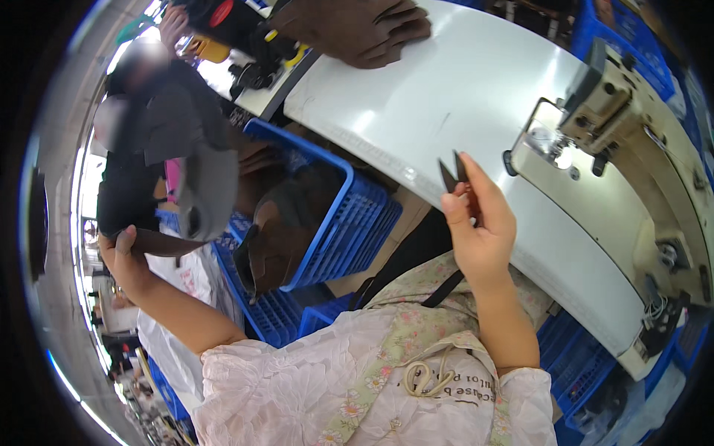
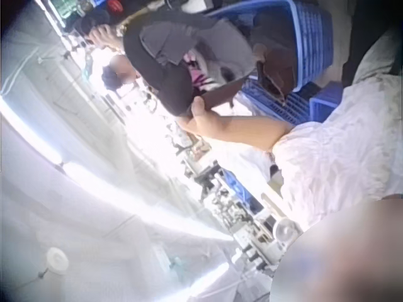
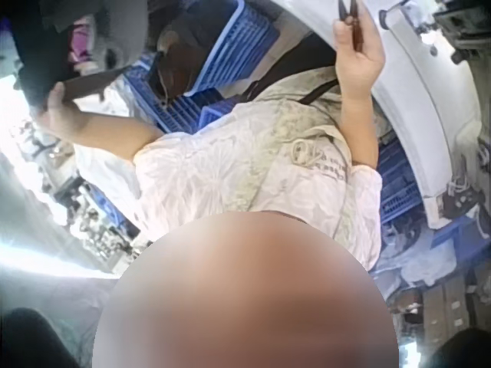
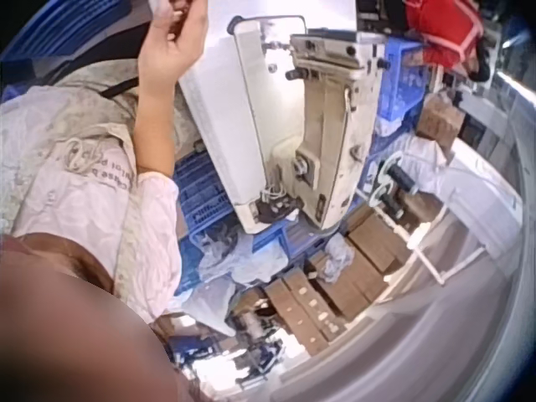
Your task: Sewing leather components together using an industrial sewing machine to form a shoe upper.
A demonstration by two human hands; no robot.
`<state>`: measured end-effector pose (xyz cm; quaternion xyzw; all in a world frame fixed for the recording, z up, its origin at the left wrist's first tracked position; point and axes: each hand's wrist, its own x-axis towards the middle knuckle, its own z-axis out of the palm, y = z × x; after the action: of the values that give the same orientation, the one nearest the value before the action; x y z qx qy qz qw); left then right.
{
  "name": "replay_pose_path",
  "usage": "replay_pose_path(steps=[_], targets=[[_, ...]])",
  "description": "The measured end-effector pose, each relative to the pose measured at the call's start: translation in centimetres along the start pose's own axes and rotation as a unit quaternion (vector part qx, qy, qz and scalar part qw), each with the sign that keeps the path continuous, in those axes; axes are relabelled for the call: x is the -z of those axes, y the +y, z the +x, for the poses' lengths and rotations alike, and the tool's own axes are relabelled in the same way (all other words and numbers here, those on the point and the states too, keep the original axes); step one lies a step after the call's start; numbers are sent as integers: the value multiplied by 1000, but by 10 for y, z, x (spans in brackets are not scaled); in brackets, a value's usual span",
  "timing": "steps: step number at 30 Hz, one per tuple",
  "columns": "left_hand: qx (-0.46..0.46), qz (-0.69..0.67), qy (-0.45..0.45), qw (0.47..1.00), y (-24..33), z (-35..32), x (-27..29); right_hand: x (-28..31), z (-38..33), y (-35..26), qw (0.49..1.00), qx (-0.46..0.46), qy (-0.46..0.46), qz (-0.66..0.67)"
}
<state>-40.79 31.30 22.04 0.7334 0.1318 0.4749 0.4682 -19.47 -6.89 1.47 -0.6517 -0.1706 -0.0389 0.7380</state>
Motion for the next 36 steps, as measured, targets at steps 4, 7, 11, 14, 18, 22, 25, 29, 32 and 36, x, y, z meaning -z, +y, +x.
replay_pose_path(steps=[4, 7, 11, 14, 18, 22, 25, 29, 32, 36], targets=[[-42, 537, -68, 840, 14, -29, 0, -2, -4, 18, 999, -41, -23, -1], [19, 746, -177, 642, -18, -66, -19, -3, -9, 23, 998, -47, -48, -12], [138, 759, -285, 568, -98, -122, -50, -3, -13, 28, 996, -64, -63, -26], [90, 772, -292, 558, -154, -162, -67, 0, -17, 32, 993, -41, -91, -57], [50, 786, -292, 543, -198, -178, -61, 2, -20, 36, 995, -40, -71, -54], [16, 741, -348, 574, -216, -168, -39, 1, -21, 39, 992, -37, -81, -84], [-2, 716, -377, 587, -234, -177, -40, -4, -22, 41, 993, -28, -86, -70], [-32, 741, -390, 546, -269, -187, -55, -7, -27, 39, 986, -34, -125, -106], [-12, 741, -400, 540, -292, -184, -61, -5, -26, 38, 984, -19, -135, -116], [-25, 703, -477, 527, -297, -195, -61, -2, -21, 37, 985, -21, -129, -110]])
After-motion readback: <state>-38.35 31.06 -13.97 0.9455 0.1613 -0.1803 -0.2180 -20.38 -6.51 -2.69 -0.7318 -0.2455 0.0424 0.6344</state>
